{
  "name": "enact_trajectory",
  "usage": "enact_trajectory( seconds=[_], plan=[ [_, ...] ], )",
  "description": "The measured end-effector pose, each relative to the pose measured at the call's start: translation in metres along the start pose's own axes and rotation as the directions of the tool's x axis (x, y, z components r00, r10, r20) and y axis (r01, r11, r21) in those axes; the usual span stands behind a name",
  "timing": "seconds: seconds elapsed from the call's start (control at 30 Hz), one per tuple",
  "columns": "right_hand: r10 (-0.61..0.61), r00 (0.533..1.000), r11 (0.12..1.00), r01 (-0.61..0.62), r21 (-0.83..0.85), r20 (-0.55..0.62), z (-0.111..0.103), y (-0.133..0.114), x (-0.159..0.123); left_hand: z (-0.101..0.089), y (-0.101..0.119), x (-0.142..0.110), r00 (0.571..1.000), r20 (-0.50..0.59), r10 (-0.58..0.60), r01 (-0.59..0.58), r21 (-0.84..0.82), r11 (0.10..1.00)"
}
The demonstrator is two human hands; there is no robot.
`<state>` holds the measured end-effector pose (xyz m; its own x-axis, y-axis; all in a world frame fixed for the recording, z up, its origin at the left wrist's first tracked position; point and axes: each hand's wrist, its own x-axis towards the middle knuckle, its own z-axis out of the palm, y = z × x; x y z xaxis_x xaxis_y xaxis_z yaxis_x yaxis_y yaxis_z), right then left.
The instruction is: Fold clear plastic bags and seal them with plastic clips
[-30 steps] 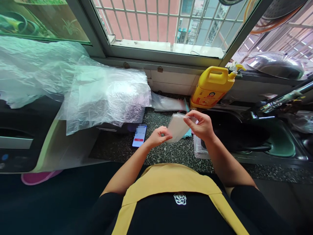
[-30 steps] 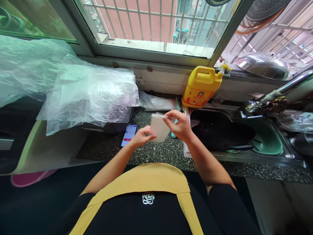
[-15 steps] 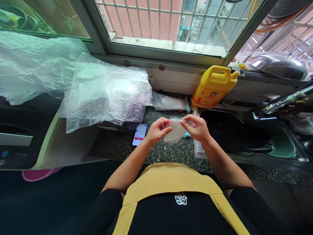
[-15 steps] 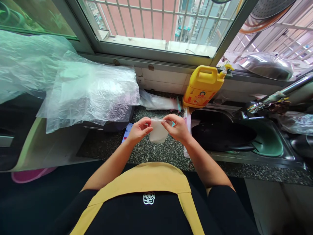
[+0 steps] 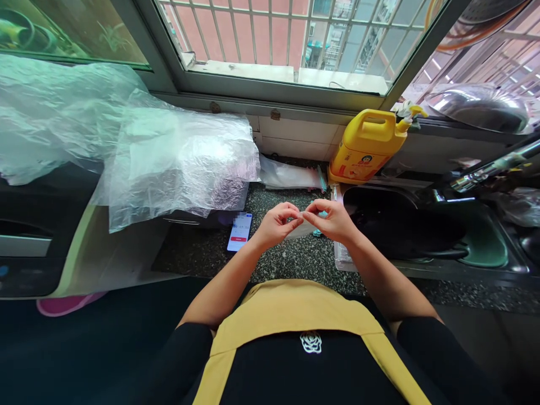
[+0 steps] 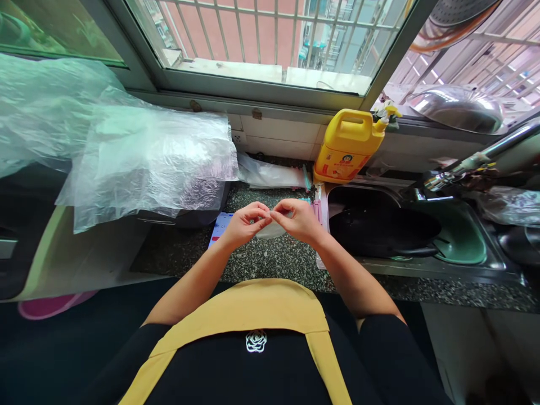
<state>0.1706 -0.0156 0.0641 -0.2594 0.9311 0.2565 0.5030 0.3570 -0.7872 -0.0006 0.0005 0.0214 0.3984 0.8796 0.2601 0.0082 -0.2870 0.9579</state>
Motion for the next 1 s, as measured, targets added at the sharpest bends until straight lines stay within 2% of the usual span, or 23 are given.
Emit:
enact_trajectory(
  seconds=[0.1, 0.2, 0.37, 0.53, 0.8, 1.0],
  plan=[
    [0.014, 1.000, 1.000, -0.014, 0.018, 0.018, 0.002, 0.000, 0.000, -0.001, -0.001, -0.003, 1.000, 0.016, -0.012, 0.012, 0.004, 1.000],
    [0.008, 1.000, 0.999, -0.009, 0.036, 0.020, 0.004, 0.000, -0.001, -0.001, -0.002, -0.006, 0.997, 0.003, -0.079, 0.079, -0.020, 0.997],
    [-0.024, 1.000, 1.000, 0.024, 0.002, 0.003, 0.006, 0.003, -0.003, 0.004, -0.007, -0.011, 0.986, -0.033, -0.164, 0.158, -0.149, 0.976],
    [0.005, 1.000, 1.000, -0.005, -0.010, 0.010, 0.010, 0.010, -0.003, 0.008, -0.010, -0.016, 0.964, -0.004, -0.266, 0.258, -0.237, 0.937],
    [0.098, 0.994, 0.990, -0.103, 0.093, 0.051, 0.013, 0.019, 0.002, 0.004, -0.011, -0.019, 0.967, -0.069, -0.245, 0.235, -0.128, 0.964],
    [0.143, 0.989, 0.972, -0.135, 0.192, -0.031, 0.016, 0.032, -0.006, -0.003, -0.016, -0.019, 0.910, -0.218, -0.353, 0.295, -0.260, 0.920]
  ],
)
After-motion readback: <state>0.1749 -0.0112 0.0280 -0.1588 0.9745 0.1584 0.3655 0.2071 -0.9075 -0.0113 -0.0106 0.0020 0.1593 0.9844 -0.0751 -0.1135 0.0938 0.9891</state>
